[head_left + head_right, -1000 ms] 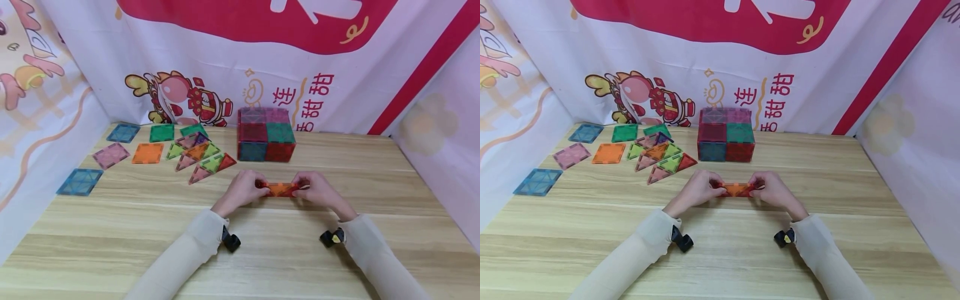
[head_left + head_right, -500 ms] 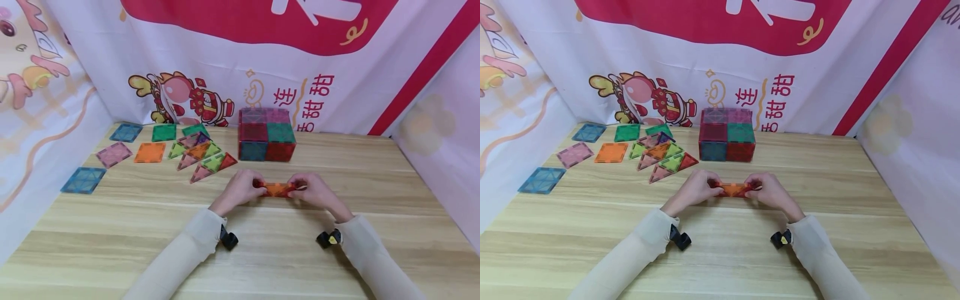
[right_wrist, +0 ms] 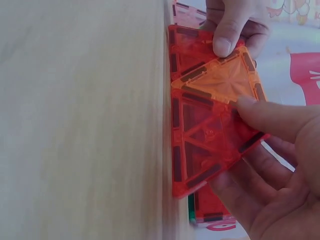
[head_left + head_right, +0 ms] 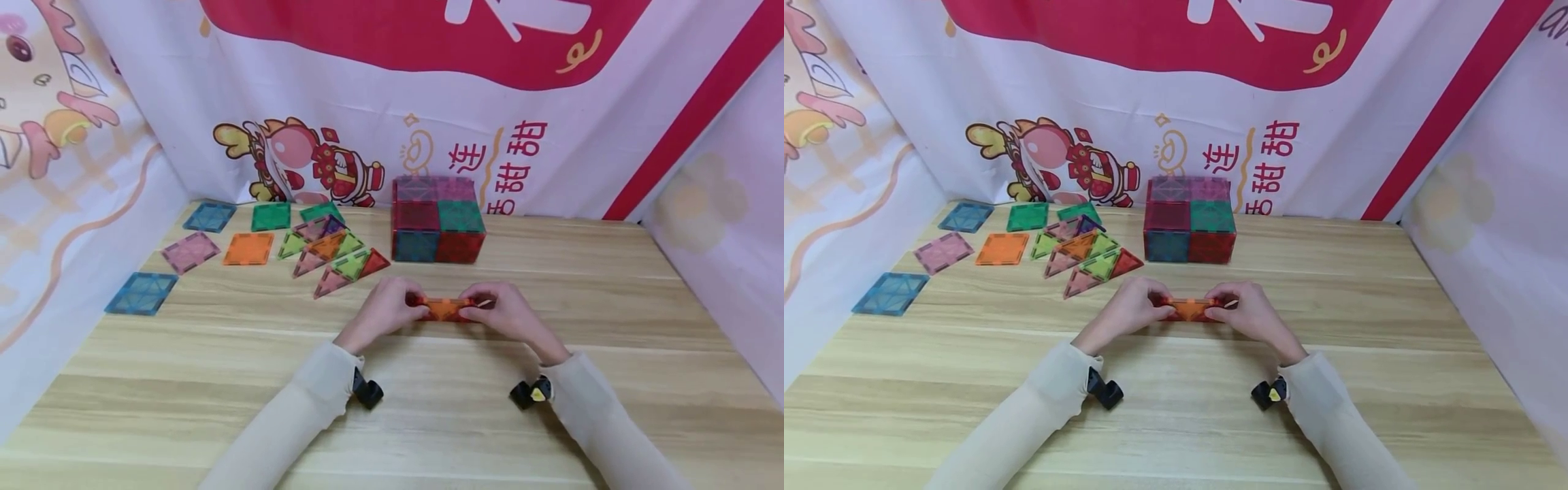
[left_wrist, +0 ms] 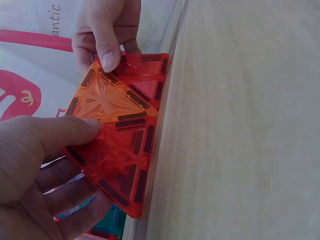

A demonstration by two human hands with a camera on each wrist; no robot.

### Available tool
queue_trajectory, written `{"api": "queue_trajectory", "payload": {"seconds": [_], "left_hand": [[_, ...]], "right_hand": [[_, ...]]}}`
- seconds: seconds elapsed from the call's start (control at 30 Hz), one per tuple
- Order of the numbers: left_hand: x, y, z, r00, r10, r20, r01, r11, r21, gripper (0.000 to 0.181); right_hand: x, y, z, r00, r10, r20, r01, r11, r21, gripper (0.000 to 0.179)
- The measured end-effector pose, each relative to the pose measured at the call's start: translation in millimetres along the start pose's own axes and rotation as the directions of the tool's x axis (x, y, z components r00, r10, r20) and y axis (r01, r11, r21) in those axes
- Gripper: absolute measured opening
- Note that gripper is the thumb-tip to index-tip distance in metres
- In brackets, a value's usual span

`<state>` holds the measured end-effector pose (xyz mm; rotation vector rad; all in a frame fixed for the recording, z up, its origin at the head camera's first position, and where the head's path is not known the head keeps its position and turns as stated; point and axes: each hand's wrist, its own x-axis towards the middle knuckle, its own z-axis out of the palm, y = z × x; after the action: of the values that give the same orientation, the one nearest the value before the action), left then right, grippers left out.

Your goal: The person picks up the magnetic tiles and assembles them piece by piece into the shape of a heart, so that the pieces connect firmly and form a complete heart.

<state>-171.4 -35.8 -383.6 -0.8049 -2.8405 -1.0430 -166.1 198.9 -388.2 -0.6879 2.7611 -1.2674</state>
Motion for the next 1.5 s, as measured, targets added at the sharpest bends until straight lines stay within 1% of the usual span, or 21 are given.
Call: {"api": "queue_trajectory", "payload": {"seconds": [0.23,0.4,0.6,0.73,0.87,1.03,1.13,1.23,1.37,1.43,1.5], "left_hand": [[-0.4,-0.7,0.1,1.0,0.004,0.003,-0.004,1.0,-0.021,0.008],[-1.1,-0.7,0.6,1.0,-0.017,0.006,0.017,0.999,-0.03,0.009],[0.3,0.4,1.5,0.998,-0.041,0.048,0.043,0.999,-0.031,0.01],[-1.1,0.6,3.7,0.995,-0.052,0.087,0.056,0.998,-0.042,0.011],[-4.5,1.0,3.7,0.994,-0.058,0.095,0.062,0.997,-0.044,0.013],[-7.6,0.5,-1.7,0.994,-0.045,0.097,0.048,0.998,-0.031,0.011],[-13.8,-2.9,-9.4,0.994,-0.054,0.092,0.058,0.997,-0.044,0.009],[-26.5,-11.1,-23.8,0.996,-0.069,0.062,0.073,0.995,-0.063,0.011],[-52.1,-29.5,-53.5,0.995,-0.102,-0.006,0.101,0.993,-0.055,0.016],[-66.7,-40.0,-71.4,0.988,-0.148,-0.037,0.147,0.988,-0.038,0.018],[-81.2,-51.7,-89.8,0.976,-0.205,-0.067,0.204,0.979,-0.022,0.02]], "right_hand": [[0.7,-2,2,0.999,0.009,-0.04,-0.008,1.0,0.025,0.01],[1.5,-2,3,0.999,0.019,-0.042,-0.017,1.0,0.026,0.007],[1.1,-2,2,0.998,0.046,-0.047,-0.045,0.999,0.021,0.006],[-0.7,0,2,0.997,0.062,-0.038,-0.061,0.998,0.029,0.009],[-2.0,-1,2,0.998,0.053,-0.025,-0.052,0.998,0.035,0.01],[-2.9,-3,0,0.999,0.047,-0.002,-0.047,0.998,0.03,0.011],[-4.2,-3,-2,0.999,0.051,0.006,-0.051,0.998,0.021,0.011],[-5.0,-3,-2,0.999,0.052,0.004,-0.052,0.999,0.005,0.009],[-4.9,-3,-1,0.999,0.034,0.005,-0.034,0.999,0.004,0.01],[-4.8,-3,-1,1.0,0.02,0.01,-0.02,1.0,0.012,0.011],[-4.9,-2,-1,1.0,0.014,0.014,-0.014,1.0,0.011,0.011]]}}
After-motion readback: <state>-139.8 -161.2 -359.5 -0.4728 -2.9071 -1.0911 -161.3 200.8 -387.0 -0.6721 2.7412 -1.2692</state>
